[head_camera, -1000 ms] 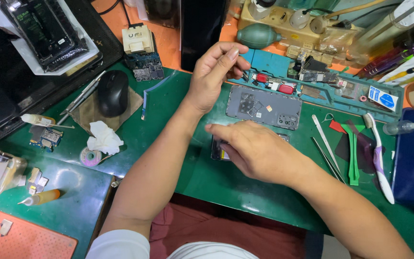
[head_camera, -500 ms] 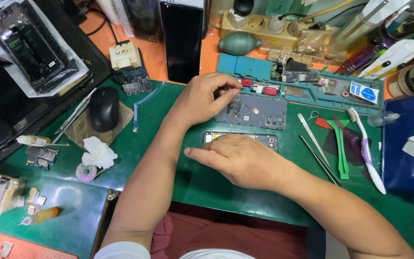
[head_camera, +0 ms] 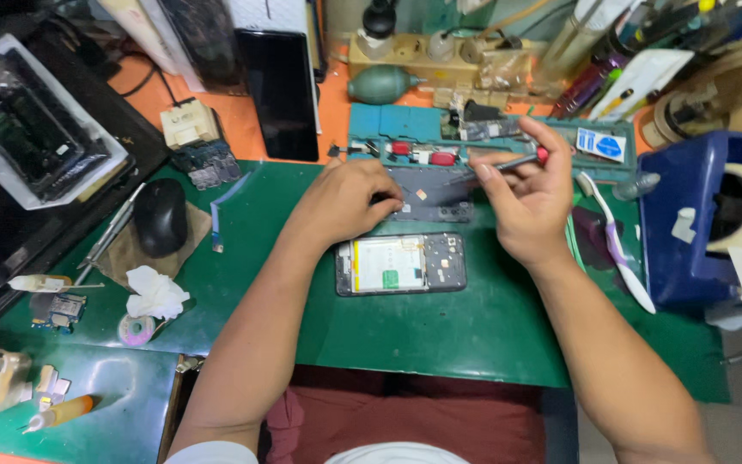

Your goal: The person uses a precision screwdriver to remove and reinsert small screws from a disassembled smartphone backplate. They repeatedly pick up screws, place them on the backplate, and then remove them again, handling the phone and backplate throughout the process.

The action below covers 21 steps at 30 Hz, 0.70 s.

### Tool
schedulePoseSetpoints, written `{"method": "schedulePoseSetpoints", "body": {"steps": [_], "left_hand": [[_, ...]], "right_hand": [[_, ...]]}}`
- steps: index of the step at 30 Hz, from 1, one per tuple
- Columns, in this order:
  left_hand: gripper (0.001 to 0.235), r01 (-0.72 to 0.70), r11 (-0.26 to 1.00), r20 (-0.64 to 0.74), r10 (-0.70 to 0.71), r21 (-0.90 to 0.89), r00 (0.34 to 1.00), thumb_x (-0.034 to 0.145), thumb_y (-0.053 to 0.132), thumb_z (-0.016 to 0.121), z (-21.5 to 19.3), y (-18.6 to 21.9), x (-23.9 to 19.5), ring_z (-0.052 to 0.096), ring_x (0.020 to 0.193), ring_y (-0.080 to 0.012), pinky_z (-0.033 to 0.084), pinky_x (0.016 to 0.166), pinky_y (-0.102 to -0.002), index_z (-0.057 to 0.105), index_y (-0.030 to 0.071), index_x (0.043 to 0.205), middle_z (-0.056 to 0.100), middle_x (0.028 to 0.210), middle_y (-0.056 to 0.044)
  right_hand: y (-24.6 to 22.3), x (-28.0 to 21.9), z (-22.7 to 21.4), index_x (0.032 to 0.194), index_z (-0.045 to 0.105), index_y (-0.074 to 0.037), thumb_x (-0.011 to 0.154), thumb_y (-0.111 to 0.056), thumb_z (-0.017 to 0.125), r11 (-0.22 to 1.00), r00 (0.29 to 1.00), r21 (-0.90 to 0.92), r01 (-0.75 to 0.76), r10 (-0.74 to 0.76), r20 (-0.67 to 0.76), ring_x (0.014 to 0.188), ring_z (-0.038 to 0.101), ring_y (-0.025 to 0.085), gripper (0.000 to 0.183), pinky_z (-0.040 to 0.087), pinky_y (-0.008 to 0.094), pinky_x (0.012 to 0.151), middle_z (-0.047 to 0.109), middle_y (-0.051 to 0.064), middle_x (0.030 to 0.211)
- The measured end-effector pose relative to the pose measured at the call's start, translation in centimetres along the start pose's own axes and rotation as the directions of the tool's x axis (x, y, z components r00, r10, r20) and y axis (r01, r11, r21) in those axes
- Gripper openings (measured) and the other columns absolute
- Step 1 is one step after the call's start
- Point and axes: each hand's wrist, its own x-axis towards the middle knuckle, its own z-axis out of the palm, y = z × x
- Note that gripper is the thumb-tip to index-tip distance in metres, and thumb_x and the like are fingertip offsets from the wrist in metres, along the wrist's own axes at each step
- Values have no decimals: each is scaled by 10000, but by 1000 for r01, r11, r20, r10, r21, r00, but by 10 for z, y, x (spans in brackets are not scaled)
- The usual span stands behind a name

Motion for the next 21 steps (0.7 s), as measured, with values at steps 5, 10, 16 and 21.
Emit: {"method": "schedulePoseSetpoints", "body": {"steps": [5,10,16,21], "left_hand": [[90,9,979,-4,-9,202,1000,736,265,588,18,0,-3,546,747,-165,341,658,-307,634,191,754,558,737,33],[103,-42,923,-86,80,382,993,741,285,563,34,-9,-3,525,721,-146,319,638,-305,605,196,713,530,722,34],[144,-77,946,-84,109,316,990,809,239,478,19,1,-1,522,691,-163,299,629,-302,541,131,735,480,713,18],[202,-98,990,-185,78,-102,980,880,216,318,14,1,-3,457,624,-187,300,621,-271,425,121,738,355,705,19]], "right_hand": [[-14,-8,7,1257,253,-41,830,17,567,1000,999,-4,-22,22,31,734,603,132,533,492,194,616,608,174,881],[-15,-9,4,1253,262,-24,825,18,575,1000,999,-13,1,-1,42,736,601,133,533,495,204,627,609,178,884],[-16,-11,6,1252,275,-37,805,38,584,999,999,39,19,-20,38,724,600,127,549,493,206,631,613,167,863],[-18,-12,8,1250,261,-32,817,51,565,995,998,76,63,-63,-1,692,592,126,535,493,200,619,608,178,857]]}}
